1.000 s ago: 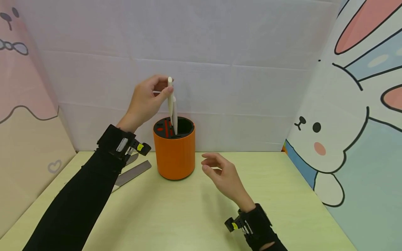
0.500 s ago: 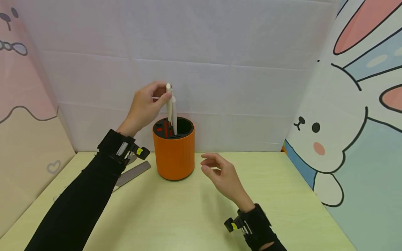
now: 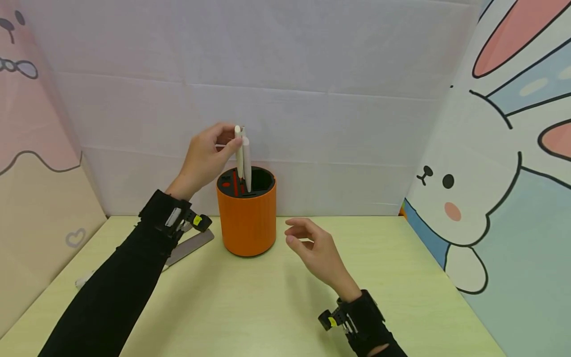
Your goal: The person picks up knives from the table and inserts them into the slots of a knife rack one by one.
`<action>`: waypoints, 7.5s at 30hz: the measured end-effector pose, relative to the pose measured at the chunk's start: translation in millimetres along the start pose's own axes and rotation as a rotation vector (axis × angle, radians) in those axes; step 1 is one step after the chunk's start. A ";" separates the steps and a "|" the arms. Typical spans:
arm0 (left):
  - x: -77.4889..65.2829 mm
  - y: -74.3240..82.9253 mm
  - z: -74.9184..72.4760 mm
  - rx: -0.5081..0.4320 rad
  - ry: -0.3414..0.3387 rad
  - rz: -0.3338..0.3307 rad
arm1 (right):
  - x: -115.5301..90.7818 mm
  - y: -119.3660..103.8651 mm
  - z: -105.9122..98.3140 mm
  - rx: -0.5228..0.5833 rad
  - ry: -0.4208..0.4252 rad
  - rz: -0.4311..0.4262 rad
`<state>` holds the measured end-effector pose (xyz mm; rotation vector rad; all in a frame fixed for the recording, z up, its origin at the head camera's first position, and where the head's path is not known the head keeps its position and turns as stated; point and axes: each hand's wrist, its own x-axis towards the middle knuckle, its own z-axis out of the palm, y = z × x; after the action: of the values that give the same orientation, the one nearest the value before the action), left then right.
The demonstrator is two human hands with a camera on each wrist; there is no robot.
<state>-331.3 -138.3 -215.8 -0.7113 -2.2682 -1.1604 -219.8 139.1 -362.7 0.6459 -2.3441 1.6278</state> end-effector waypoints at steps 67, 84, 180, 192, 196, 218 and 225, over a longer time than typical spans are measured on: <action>-48.7 -36.3 2.6 0.023 -0.101 -0.082 | -7.2 13.9 -20.8 -0.104 -0.044 0.011; -135.9 -39.1 6.4 0.213 -0.092 0.129 | -22.2 24.2 -47.9 -0.188 -0.027 -0.002; -267.3 -162.9 -84.1 0.574 -0.433 -0.190 | -57.3 45.1 -43.9 -0.456 -0.239 -0.042; -268.5 -166.0 -84.7 0.565 -0.435 -0.163 | -57.3 46.2 -43.8 -0.456 -0.243 -0.025; -268.6 -165.0 -85.3 0.551 -0.438 -0.170 | -57.5 46.0 -44.1 -0.458 -0.249 -0.022; -284.4 -156.8 -86.9 0.501 -0.359 0.103 | -58.3 46.8 -43.7 -0.452 -0.259 -0.015; -289.5 -153.0 -83.4 0.434 -0.312 0.212 | -58.4 46.5 -44.2 -0.452 -0.260 -0.013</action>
<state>-198.8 -349.8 -443.6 -0.9738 -2.5017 -0.4562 -193.4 207.1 -409.6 0.8022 -2.7507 0.9944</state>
